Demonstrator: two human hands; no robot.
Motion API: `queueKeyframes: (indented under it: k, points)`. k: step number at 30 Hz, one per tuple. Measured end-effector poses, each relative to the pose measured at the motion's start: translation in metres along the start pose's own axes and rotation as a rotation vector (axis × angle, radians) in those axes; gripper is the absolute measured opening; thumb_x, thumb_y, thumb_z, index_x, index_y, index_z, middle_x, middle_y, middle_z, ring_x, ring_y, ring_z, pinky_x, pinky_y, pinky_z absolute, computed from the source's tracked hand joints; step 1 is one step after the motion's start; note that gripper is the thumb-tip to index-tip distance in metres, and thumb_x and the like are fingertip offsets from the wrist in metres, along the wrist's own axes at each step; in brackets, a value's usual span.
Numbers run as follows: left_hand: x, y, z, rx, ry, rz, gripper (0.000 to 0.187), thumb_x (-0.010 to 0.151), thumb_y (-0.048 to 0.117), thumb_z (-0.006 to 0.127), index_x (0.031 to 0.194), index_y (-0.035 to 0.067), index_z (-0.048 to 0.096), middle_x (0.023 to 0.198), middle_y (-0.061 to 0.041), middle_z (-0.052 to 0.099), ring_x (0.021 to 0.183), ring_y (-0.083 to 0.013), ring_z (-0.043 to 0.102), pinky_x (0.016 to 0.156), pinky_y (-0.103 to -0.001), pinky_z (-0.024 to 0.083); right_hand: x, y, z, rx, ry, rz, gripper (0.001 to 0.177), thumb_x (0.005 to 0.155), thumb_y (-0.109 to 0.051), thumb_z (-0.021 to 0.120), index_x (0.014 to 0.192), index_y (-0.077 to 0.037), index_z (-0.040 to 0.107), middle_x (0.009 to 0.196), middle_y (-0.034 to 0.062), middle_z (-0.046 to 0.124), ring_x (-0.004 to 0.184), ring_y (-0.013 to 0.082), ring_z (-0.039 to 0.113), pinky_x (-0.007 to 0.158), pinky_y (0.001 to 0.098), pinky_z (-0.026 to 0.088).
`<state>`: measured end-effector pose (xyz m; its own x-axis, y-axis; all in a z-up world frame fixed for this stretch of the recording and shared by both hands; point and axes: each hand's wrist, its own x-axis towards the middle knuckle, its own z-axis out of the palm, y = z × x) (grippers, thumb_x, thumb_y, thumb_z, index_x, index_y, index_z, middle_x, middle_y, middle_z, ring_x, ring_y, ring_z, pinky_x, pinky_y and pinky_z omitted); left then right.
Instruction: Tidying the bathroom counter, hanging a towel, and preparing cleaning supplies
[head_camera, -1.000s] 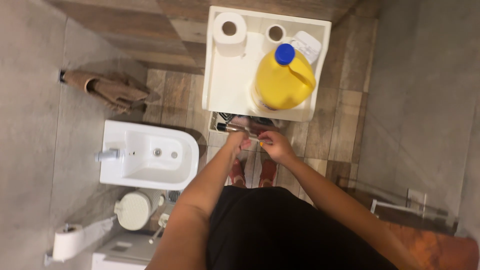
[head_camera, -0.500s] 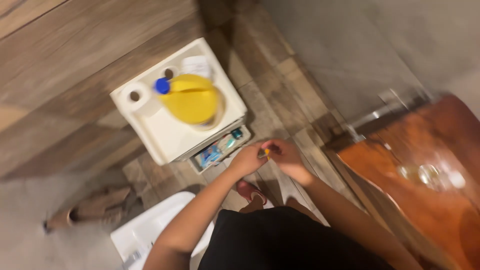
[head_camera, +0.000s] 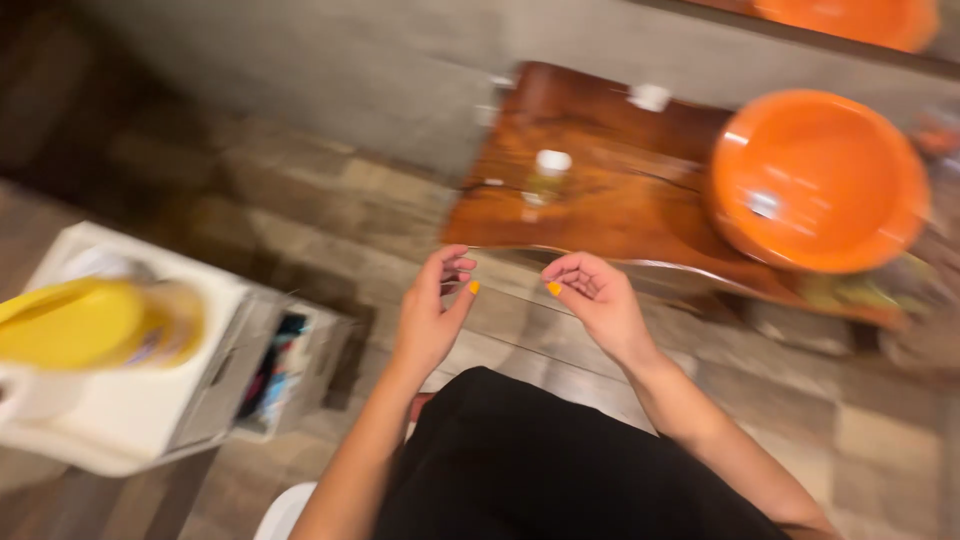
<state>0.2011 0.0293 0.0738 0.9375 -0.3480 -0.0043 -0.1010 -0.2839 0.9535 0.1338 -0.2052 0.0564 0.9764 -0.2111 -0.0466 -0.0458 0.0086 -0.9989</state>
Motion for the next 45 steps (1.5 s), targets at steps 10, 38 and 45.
queueKeyframes:
  k: [10, 38, 45]
  points:
    - [-0.018, 0.082, 0.286, -0.056, -0.607, 0.244, 0.055, 0.087, -0.002, 0.069, 0.138, 0.008, 0.054, 0.120, -0.017, 0.068, 0.107, -0.0323, 0.070, 0.094, -0.042, 0.058, -0.176, 0.015, -0.257, -0.092, 0.563, 0.042, 0.022, 0.086, -0.003, 0.081, 0.107, -0.007, 0.075, 0.085, 0.0018, 0.073, 0.081, 0.0052, 0.063, 0.084, 0.0237, 0.054]
    - [0.235, 0.148, 0.810, 0.325, -1.096, 0.580, 0.029, 0.090, 0.015, 0.071, 0.118, 0.020, 0.067, 0.112, -0.005, 0.067, 0.106, -0.0283, 0.070, 0.092, -0.041, 0.058, -0.099, 0.050, -0.643, -0.013, 1.206, 0.125, 0.020, 0.077, -0.009, 0.092, 0.092, -0.005, 0.078, 0.070, 0.0009, 0.067, 0.069, 0.0030, 0.058, 0.067, 0.0182, 0.050]
    - [0.265, 0.074, 0.986, 0.913, -0.879, 0.692, 0.023, 0.088, 0.037, 0.066, 0.109, 0.027, 0.067, 0.107, -0.005, 0.068, 0.102, -0.0325, 0.071, 0.087, -0.052, 0.055, -0.101, 0.082, -0.773, -0.044, 1.013, 0.182, 0.015, 0.079, -0.008, 0.089, 0.087, -0.003, 0.078, 0.064, 0.0038, 0.068, 0.061, 0.0049, 0.059, 0.062, 0.0194, 0.048]
